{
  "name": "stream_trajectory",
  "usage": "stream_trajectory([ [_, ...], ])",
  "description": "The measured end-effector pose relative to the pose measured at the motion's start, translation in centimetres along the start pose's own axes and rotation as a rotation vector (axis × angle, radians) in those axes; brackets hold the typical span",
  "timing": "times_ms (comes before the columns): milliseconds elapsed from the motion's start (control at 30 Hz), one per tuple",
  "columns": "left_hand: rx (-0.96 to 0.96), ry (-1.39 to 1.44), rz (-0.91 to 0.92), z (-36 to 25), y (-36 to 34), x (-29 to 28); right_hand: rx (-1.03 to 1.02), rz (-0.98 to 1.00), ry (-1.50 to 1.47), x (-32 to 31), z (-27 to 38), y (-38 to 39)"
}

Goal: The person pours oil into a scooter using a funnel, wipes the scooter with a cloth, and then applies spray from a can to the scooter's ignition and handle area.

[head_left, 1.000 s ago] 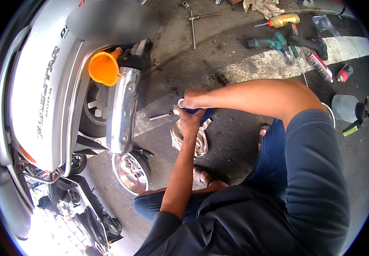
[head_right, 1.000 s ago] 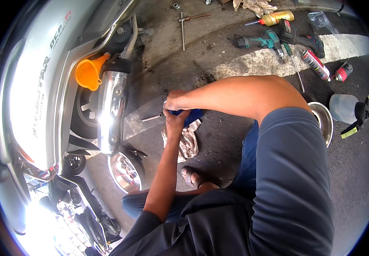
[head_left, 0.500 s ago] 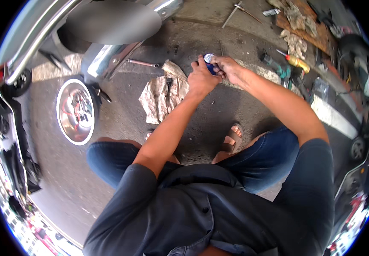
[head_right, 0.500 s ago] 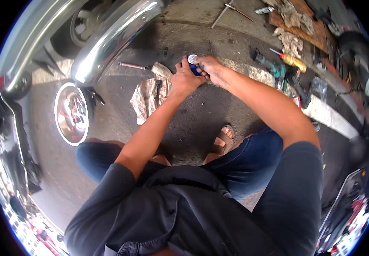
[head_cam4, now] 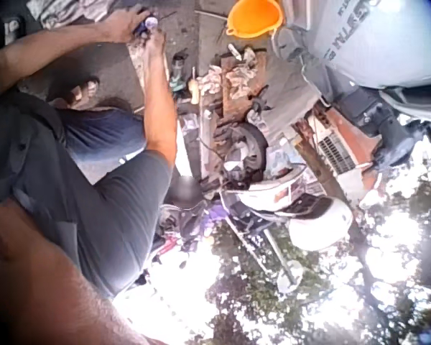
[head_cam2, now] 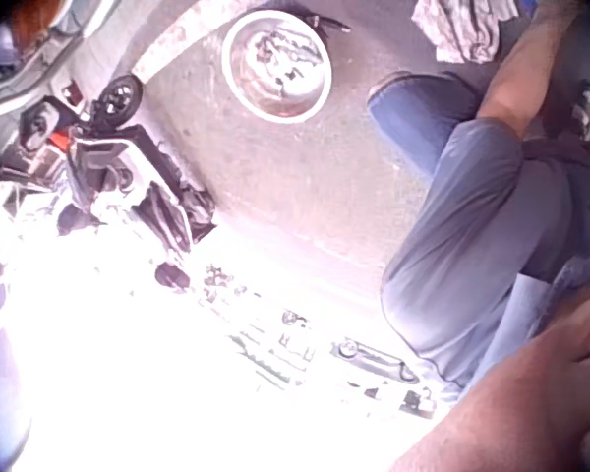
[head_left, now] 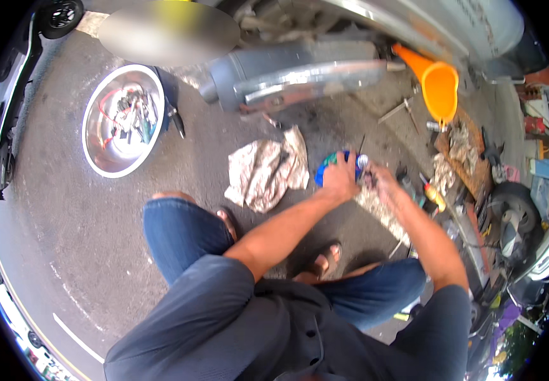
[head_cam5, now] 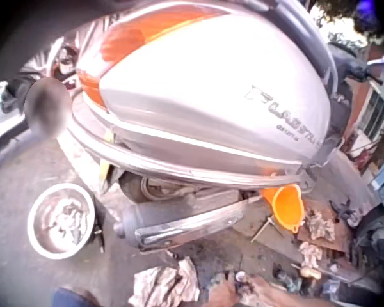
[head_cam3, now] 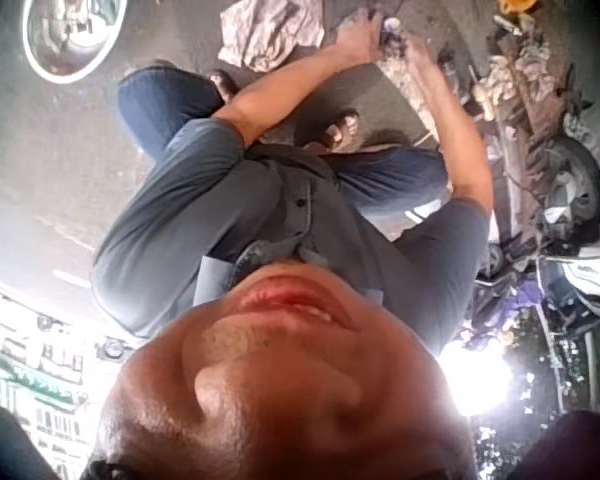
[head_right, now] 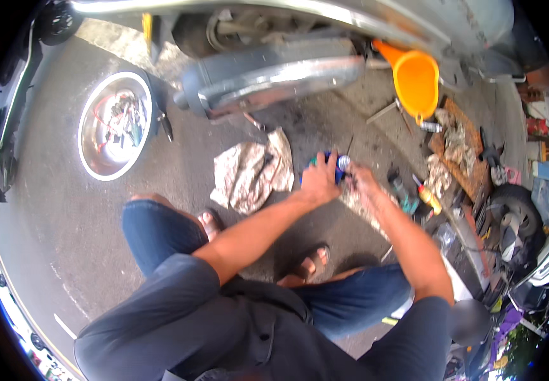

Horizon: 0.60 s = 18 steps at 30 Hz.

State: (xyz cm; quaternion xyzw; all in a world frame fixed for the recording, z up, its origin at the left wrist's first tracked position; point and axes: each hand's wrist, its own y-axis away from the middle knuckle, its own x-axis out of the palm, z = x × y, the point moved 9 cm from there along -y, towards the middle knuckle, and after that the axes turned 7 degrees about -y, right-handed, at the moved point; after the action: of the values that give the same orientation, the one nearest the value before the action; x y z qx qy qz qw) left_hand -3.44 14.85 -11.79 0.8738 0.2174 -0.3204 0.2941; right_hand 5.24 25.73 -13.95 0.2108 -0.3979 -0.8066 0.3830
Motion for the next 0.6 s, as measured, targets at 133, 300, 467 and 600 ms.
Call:
stream_trajectory([
  [133,-0.016,0.02,-0.037,0.7,1.0,-1.6,0.219,0.081,-0.279,2.1,-2.3,0.3],
  [300,-0.014,-0.005,0.055,0.8,1.0,-0.6,0.215,0.134,-0.223,1.8,-2.9,0.2],
  [467,0.079,-0.099,0.047,0.9,0.1,1.2,0.096,0.093,0.205,-0.9,-0.7,-0.8],
  [600,0.334,-0.245,0.308,0.0,-0.8,-0.4,-0.065,0.235,0.53,-1.8,1.1,-1.4],
])
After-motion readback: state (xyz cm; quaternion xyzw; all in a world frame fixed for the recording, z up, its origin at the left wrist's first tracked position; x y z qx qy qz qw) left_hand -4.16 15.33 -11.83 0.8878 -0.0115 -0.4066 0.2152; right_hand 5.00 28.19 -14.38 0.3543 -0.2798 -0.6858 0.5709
